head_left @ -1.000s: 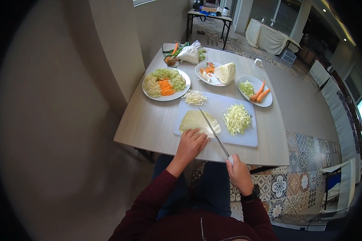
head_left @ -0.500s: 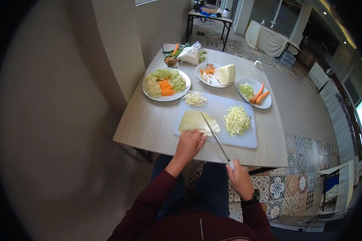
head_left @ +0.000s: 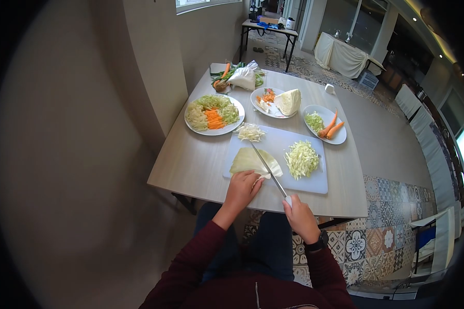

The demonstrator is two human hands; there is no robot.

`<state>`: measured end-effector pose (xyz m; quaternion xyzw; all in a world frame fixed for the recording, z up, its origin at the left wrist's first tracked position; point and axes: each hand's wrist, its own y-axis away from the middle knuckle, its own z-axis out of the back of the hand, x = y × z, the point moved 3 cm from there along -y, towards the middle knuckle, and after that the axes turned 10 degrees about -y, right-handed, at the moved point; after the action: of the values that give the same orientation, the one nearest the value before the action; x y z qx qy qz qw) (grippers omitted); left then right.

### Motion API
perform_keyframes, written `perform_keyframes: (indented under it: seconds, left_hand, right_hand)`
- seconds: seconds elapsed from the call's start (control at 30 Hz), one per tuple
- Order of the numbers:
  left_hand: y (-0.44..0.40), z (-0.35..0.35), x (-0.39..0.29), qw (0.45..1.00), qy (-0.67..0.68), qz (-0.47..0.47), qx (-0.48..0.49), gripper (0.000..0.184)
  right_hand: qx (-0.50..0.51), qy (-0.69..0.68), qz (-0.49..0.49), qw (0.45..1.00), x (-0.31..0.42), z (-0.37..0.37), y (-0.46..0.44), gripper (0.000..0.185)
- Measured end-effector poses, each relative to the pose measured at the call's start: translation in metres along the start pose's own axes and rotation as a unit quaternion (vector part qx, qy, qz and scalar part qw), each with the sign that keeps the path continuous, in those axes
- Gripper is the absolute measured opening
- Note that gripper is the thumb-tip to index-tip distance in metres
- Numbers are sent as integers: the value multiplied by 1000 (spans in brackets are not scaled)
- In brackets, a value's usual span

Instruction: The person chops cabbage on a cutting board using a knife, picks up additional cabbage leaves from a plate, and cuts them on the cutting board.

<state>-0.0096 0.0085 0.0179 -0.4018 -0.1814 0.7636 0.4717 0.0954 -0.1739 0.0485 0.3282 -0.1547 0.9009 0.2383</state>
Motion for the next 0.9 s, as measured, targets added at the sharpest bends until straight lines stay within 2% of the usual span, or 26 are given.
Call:
perform_keyframes:
  seconds: [0.17, 0.37, 0.47, 0.63, 0.9]
  left_hand:
    - [-2, 0, 2, 999, 13, 27, 17, 21]
    - [-3, 2, 0, 998, 19, 49, 44, 20]
    - [-1, -1, 2, 1000, 8, 17, 20, 20]
    - [0, -2, 2, 1000, 10, 16, 11, 19]
    - [0, -2, 4, 999, 22, 23, 17, 19]
  right_hand:
    - [15, -14, -31, 999, 1, 15, 25, 30]
    - [16, -4, -21, 1000, -3, 8, 13, 30]
    - [15, -13, 19, 1000, -6, -1, -7, 31]
    - [27, -35, 28, 999, -7, -2, -25, 31]
    - [59, -37, -10, 998, -20, 11, 0, 32]
